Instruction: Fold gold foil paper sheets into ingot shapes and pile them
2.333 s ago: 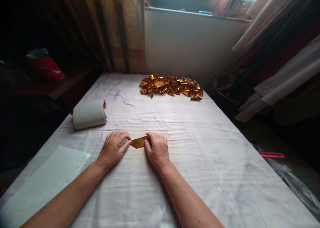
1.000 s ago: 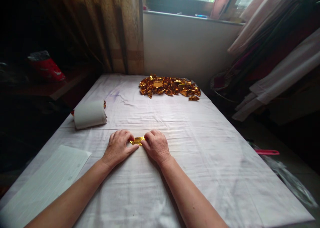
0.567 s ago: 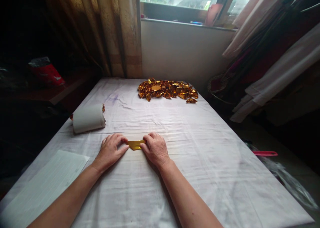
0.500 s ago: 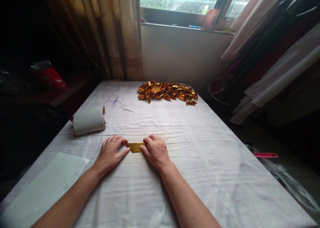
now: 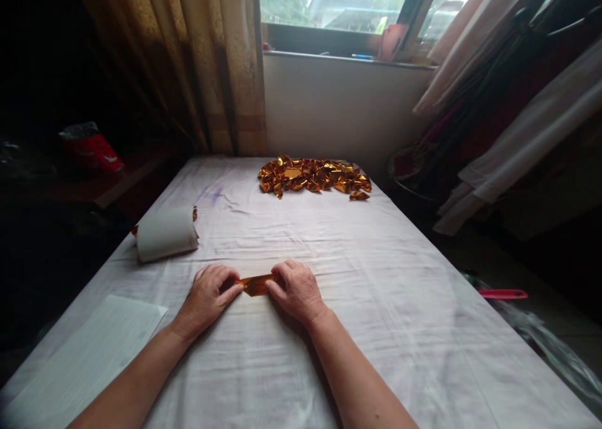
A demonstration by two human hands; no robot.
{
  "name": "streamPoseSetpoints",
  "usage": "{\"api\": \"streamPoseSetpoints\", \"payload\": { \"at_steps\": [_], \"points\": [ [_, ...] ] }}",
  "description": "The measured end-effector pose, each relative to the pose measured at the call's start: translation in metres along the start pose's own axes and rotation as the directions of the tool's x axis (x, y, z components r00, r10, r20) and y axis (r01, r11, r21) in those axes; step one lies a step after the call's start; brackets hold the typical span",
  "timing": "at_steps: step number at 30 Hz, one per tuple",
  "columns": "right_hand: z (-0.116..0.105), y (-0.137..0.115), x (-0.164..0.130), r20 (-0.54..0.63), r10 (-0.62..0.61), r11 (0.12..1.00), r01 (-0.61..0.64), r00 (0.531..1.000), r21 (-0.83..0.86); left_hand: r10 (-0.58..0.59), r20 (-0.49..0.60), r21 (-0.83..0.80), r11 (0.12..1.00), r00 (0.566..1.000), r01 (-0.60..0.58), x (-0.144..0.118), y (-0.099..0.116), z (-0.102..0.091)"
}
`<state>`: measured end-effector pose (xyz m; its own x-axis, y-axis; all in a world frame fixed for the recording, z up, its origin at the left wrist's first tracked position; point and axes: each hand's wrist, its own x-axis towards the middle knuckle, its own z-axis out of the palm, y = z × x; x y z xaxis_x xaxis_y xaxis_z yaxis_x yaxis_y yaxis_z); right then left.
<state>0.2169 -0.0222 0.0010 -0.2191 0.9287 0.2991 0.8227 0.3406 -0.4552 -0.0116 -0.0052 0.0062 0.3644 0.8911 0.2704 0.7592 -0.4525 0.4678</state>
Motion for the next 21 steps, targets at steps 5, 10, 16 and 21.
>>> {"api": "streamPoseSetpoints", "payload": {
  "at_steps": [5, 10, 16, 21],
  "points": [
    [-0.003, 0.001, -0.001, 0.011, 0.045, 0.995, -0.046, 0.999, 0.088, 0.018, 0.003, -0.04, 0.999, 1.0, -0.018, 0.0, 0.004, -0.003],
    [-0.001, -0.005, -0.001, -0.165, -0.016, 0.994, 0.034, 0.986, 0.104, -0.04, -0.062, -0.167, 0.986, 0.997, 0.03, -0.001, 0.002, -0.001],
    [0.001, -0.012, -0.001, -0.288, -0.116, 0.977, 0.161, 0.951, 0.137, -0.156, -0.094, -0.272, 0.954, 0.983, 0.126, 0.0, -0.002, 0.001],
    [0.002, -0.013, -0.001, -0.289, -0.109, 0.974, 0.16, 0.951, 0.159, -0.117, -0.129, -0.266, 0.961, 0.985, 0.08, 0.001, -0.005, 0.004]
  ]
}}
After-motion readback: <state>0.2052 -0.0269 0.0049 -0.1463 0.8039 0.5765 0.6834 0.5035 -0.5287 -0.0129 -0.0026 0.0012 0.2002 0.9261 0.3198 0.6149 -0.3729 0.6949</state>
